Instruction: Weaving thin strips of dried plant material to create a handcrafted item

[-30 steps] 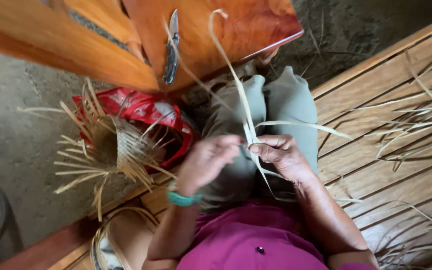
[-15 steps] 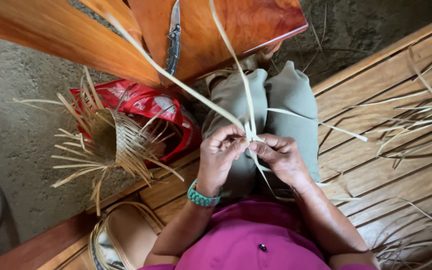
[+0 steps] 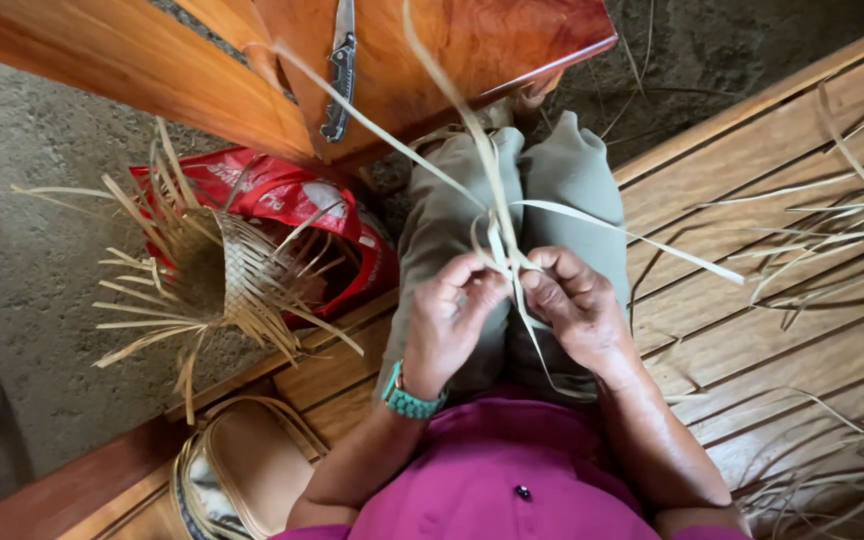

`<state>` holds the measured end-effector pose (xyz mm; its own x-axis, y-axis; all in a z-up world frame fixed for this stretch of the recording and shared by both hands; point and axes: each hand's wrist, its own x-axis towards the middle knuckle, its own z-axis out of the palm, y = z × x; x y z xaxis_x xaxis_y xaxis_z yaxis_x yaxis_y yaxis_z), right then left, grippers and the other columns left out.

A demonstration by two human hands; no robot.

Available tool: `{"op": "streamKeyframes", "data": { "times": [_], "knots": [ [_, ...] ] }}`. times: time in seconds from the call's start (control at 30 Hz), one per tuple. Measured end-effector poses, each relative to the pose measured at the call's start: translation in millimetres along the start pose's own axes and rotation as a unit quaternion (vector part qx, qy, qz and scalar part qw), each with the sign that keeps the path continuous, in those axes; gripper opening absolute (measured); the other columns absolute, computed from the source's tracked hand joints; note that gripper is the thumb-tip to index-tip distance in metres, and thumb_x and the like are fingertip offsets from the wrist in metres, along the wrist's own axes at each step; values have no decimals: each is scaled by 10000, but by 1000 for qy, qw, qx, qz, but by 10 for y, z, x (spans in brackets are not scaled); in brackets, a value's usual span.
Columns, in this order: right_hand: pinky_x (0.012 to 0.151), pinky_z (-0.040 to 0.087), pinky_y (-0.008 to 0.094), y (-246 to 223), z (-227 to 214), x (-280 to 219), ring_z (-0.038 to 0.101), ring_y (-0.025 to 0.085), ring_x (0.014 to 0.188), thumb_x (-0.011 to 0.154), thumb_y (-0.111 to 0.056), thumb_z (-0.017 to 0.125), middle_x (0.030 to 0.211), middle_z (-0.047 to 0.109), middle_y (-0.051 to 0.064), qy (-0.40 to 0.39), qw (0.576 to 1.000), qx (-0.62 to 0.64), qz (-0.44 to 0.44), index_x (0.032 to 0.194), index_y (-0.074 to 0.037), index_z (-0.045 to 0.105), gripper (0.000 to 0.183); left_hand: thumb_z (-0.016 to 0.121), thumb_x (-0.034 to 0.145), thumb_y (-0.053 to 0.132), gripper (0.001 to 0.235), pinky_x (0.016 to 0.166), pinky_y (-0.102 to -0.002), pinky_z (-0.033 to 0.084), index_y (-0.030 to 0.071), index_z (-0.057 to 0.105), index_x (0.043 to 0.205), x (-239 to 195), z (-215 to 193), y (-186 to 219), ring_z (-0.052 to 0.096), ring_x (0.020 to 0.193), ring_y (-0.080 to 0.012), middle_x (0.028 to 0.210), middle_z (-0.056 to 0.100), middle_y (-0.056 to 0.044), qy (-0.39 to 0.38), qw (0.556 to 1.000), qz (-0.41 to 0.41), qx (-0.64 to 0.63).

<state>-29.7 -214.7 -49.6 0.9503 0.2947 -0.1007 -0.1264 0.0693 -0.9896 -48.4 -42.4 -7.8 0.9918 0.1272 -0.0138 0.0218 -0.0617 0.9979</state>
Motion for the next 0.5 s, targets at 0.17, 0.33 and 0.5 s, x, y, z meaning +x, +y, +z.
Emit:
{"op": "streamKeyframes", "data": {
  "times": [0.17,0.33,0.5],
  "knots": [
    [521,423,218,-91,48,33,487,99,529,1007,-23,622,570,559,62,12,1000,18,-17,1001,29,671,72,766,894,43,295,750,-374,621,12,724,1184,-96,87,-94,746,849,-222,927,769,-181,12,1000,4,-4],
    [517,456,233,-280,89,37,512,108,532,982,-24,653,571,605,91,17,999,-11,-28,1012,26,706,79,716,907,-26,344,808,-414,631,-9,689,1250,-116,140,-43,755,898,-276,993,751,-224,32,999,13,-19],
    [536,469,225,-242,-17,-5,513,81,576,1016,-75,627,635,612,77,37,998,-45,-29,1092,27,726,161,617,962,-58,437,794,-481,632,-52,457,1369,-135,129,-131,754,796,-328,957,661,-234,-16,991,-9,-129]
  ]
}}
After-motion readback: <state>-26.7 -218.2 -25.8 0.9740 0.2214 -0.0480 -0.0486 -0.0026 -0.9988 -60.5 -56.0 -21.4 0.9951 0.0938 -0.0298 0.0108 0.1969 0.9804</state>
